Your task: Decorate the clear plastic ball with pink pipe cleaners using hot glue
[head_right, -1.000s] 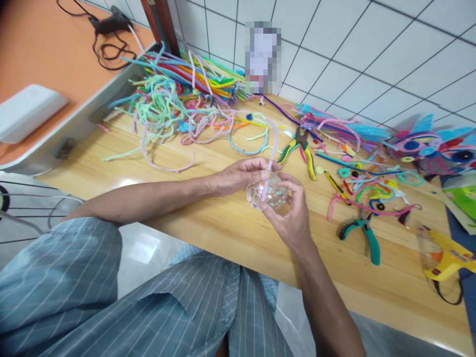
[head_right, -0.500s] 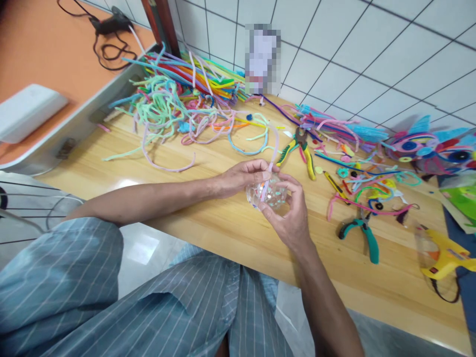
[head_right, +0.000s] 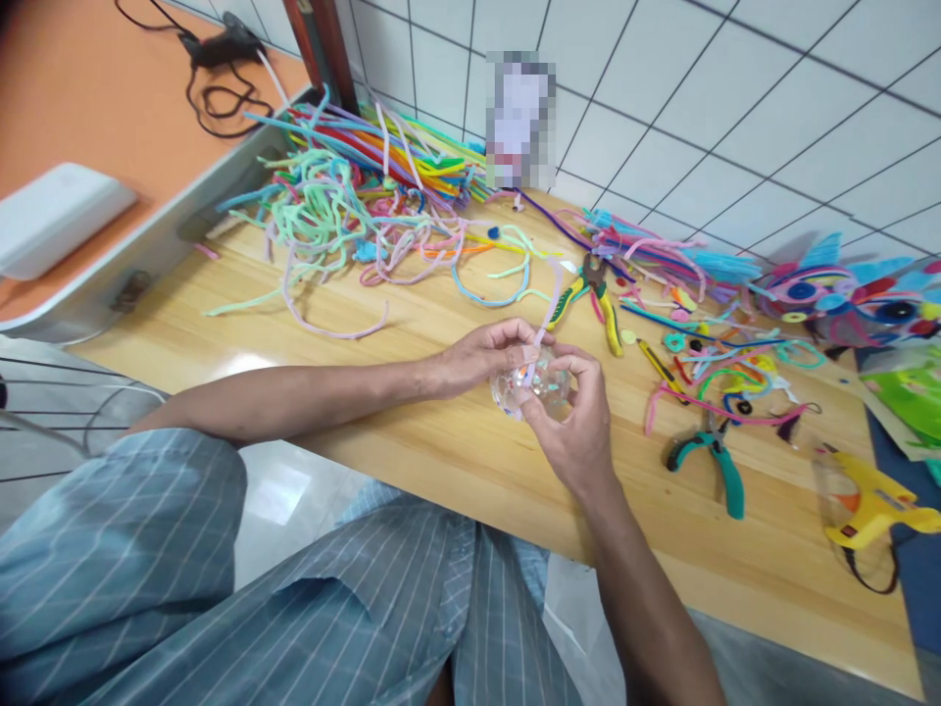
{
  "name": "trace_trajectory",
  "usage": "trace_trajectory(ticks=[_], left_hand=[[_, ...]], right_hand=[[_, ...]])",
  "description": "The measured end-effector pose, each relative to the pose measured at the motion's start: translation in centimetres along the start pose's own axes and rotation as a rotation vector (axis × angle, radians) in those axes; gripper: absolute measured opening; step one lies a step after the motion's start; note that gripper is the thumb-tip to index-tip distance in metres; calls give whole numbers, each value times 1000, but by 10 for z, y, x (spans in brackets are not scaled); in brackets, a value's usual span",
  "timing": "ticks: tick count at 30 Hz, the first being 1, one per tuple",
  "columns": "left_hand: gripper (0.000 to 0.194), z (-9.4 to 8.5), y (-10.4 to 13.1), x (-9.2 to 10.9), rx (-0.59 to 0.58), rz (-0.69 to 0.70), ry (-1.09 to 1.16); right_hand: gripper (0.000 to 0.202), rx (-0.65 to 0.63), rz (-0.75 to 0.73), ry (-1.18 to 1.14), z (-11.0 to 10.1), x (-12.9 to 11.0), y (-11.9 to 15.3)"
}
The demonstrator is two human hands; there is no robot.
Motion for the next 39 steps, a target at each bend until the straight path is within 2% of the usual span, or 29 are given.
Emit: trace_trajectory(ticks=[6,13,20,24,30,35,39], left_hand=[[57,3,2,1,18,-9,-6],[65,4,2,2,20,-21,-20],[66,5,2,2,11,-9,-22],[64,6,2,3,13,-20,-16],[53,6,4,2,72,-59,7],[42,5,5,-2,117,-99,18],[46,6,4,-3,102,-98,33]], right_hand=[[37,21,-53,12,4,-1,2],[37,3,-134,67,2,-1,2],[36,-4,-159,77,2,-1,3],[35,-56,-138,42,0,3,3],[59,-52,-163,62,3,3,4],[58,-12,-216,89,4,4,6],[59,-2,-231,75,2,6,8]])
Point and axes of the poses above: each hand's wrist, its own y-axis away from the middle knuckle, its own z-axis out of the palm, x = y × z, the point moved 3 cm from there along -y, towards the middle knuckle, and after that the axes turned 7 degrees about z, right-handed, at the moved point
